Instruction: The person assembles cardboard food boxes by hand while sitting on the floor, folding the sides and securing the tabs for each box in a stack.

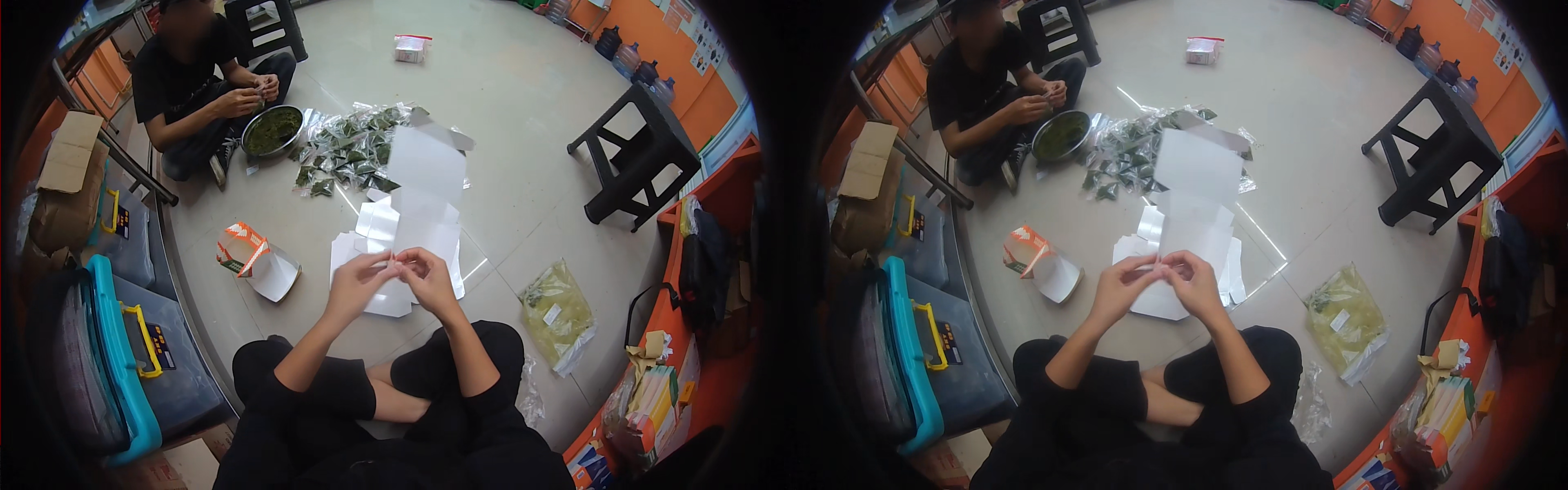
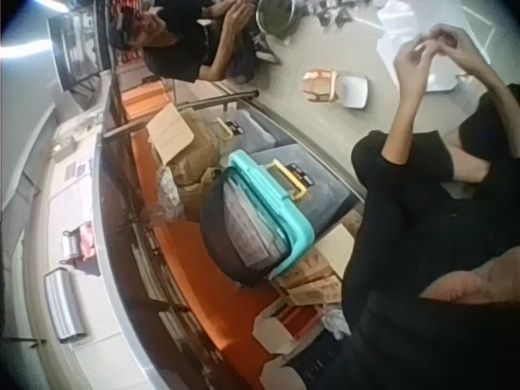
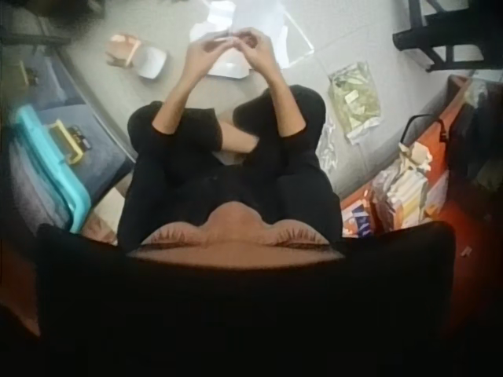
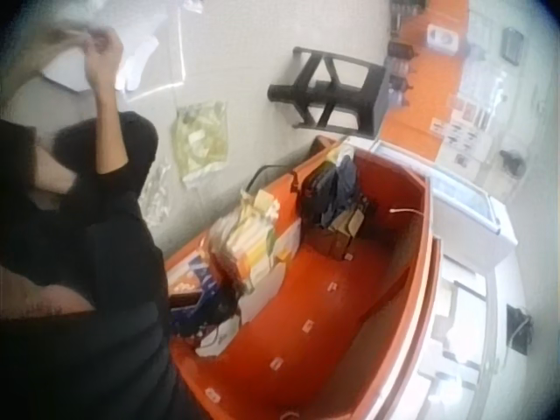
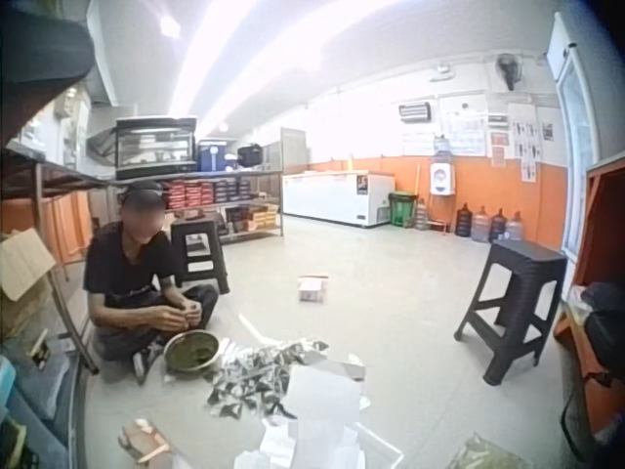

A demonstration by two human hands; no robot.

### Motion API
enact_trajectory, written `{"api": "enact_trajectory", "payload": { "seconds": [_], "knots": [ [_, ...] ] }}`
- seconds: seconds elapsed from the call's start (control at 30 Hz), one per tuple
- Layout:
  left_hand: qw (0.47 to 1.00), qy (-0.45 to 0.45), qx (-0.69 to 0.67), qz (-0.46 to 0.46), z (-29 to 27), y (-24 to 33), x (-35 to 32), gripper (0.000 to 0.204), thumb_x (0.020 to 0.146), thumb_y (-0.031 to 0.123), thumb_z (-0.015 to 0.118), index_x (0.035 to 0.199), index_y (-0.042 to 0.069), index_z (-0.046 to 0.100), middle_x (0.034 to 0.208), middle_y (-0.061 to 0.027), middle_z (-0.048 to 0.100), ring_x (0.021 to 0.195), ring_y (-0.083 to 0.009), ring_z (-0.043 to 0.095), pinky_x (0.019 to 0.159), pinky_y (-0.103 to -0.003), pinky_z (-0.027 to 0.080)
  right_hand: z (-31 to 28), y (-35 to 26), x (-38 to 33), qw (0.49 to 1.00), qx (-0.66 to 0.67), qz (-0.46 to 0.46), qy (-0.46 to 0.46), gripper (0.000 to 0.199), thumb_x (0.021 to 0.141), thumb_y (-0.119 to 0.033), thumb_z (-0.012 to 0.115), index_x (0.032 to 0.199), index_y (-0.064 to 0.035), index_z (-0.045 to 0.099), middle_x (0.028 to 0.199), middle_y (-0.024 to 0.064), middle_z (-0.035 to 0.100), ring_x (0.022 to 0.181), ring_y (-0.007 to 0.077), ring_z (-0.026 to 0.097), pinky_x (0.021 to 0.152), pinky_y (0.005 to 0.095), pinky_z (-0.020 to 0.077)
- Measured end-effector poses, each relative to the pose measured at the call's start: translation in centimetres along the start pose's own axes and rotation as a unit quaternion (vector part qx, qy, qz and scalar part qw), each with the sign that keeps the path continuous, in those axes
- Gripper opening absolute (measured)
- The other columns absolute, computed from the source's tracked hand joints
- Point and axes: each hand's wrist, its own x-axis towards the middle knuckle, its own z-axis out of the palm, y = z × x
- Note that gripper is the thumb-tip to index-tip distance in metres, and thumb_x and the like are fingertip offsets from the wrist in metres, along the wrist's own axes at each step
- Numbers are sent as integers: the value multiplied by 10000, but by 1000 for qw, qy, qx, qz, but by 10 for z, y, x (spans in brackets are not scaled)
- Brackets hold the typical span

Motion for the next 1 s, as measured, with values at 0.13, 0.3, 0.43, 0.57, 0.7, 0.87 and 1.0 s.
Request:
{"api": "enact_trajectory", "payload": {
  "seconds": [0.13,0.3,0.43,0.57,0.7,0.87,1.0],
  "knots": [
    [956,-43,182,224,28,96,-22,495,741,86,715,1197,11,537,983,-129,629,913,-313,619,817,-342,478,-15,13,4,979,-197,58,1,118,772,-58,622,872,5,633,799,110,658,726,190,641,677,291,496],
    [824,-380,161,388,12,171,-88,378,808,239,691,1103,30,579,977,-118,610,887,-221,609,735,-314,479,-5,65,9,903,-408,130,-42,124,737,-99,589,823,-53,664,838,166,659,799,329,630,736,387,492],
    [812,-286,112,496,3,159,-98,109,793,177,626,744,111,553,668,17,441,586,-104,481,475,-223,383,6,105,14,846,-508,129,-99,129,679,-79,584,766,-46,672,781,132,672,727,273,648,685,338,505],
    [841,-239,24,484,1,147,-105,98,758,150,605,678,123,555,576,31,389,513,-100,447,418,-225,342,5,116,13,854,-487,126,-131,137,678,-79,582,765,-11,665,739,155,662,695,258,645,665,330,506],
    [858,-186,-22,479,-1,145,-105,82,741,130,601,674,125,554,572,33,399,514,-98,453,418,-226,349,10,115,17,862,-460,150,-149,131,663,-93,624,748,-2,665,710,147,654,657,224,634,643,314,499],
    [839,-289,40,459,-15,155,-99,41,755,134,603,781,119,576,597,27,429,511,-102,457,440,-221,367,9,133,15,845,-492,104,-183,100,660,-56,610,726,4,654,712,168,645,686,290,633,666,361,497],
    [877,-444,8,186,-23,171,-83,251,821,211,597,1027,68,576,784,-30,559,687,-142,574,572,-241,461,20,141,13,817,-523,147,-194,64,707,-52,609,742,-22,652,859,205,640,866,349,617,784,419,484]
  ]
}}
